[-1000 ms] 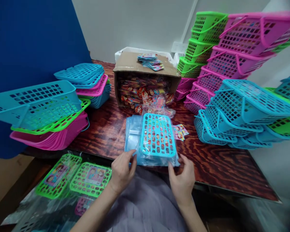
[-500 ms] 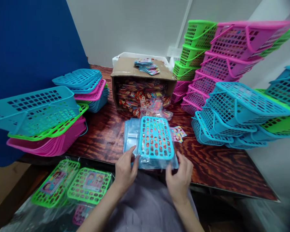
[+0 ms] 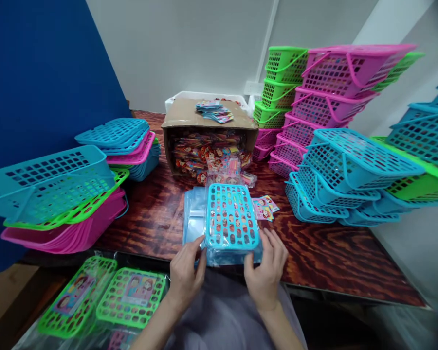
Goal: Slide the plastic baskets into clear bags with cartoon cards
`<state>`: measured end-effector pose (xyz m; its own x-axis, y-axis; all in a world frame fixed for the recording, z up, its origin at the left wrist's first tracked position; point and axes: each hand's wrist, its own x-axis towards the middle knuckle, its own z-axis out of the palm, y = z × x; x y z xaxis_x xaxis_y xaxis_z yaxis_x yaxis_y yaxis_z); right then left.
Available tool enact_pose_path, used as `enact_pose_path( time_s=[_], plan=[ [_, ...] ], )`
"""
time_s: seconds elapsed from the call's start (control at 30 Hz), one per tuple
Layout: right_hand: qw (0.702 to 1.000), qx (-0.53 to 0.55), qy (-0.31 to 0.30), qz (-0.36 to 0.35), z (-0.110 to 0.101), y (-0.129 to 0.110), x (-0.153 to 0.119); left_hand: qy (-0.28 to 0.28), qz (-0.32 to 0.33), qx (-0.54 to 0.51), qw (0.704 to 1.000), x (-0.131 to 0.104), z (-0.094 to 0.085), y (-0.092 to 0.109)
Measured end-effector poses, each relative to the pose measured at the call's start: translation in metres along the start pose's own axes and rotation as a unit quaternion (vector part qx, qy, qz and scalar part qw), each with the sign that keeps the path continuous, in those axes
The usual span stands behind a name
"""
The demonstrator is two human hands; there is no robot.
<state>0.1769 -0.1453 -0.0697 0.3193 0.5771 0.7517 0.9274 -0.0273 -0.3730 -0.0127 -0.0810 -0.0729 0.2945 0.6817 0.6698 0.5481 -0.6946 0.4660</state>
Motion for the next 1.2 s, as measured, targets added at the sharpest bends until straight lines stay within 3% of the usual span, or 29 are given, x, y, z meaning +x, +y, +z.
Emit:
enact_pose_path(
  time_s=[0.1, 0.23, 0.43, 0.57, 0.7, 0.83, 0.93, 1.0, 1.07, 1.1, 1.2],
  plan=[
    [1.000, -0.003, 0.024, 0.000, 0.000, 0.013, 0.012, 0.011, 0.002, -0.006, 1.000, 0.002, -0.003, -0.001],
    [1.000, -0.003, 0.024, 0.012, -0.014, 0.025, 0.006, 0.007, 0.003, -0.014, 1.000, 0.000, -0.006, -0.005],
    [0.999, 0.027, -0.014, 0.027, -0.032, 0.024, -0.015, -0.005, -0.004, 0.005, 1.000, -0.009, -0.006, -0.009],
    [0.998, 0.016, -0.020, 0.055, -0.025, 0.024, -0.017, -0.019, -0.006, 0.014, 1.000, -0.012, -0.003, -0.011],
    [0.995, 0.008, -0.058, 0.076, -0.018, 0.027, -0.029, -0.034, -0.013, 0.024, 0.999, -0.015, -0.003, -0.013],
    [0.984, 0.072, -0.109, 0.124, -0.038, 0.036, -0.042, -0.085, -0.042, -0.035, 0.995, -0.020, -0.021, -0.023],
    [0.939, 0.190, -0.141, 0.250, -0.059, 0.048, -0.027, -0.104, -0.149, -0.143, 0.973, -0.016, -0.040, -0.033],
    [0.878, 0.276, -0.138, 0.365, -0.061, 0.056, -0.003, -0.046, -0.258, -0.235, 0.936, -0.003, -0.042, -0.038],
    [0.795, 0.373, -0.150, 0.455, -0.048, 0.061, 0.027, 0.015, -0.337, -0.322, 0.884, 0.019, -0.033, -0.039],
    [0.748, 0.424, -0.166, 0.482, -0.037, 0.062, 0.041, 0.016, -0.358, -0.352, 0.865, 0.031, -0.024, -0.037],
    [0.687, 0.484, -0.208, 0.501, 0.002, 0.052, 0.068, -0.065, -0.421, -0.374, 0.824, 0.062, 0.003, -0.026]
  ],
)
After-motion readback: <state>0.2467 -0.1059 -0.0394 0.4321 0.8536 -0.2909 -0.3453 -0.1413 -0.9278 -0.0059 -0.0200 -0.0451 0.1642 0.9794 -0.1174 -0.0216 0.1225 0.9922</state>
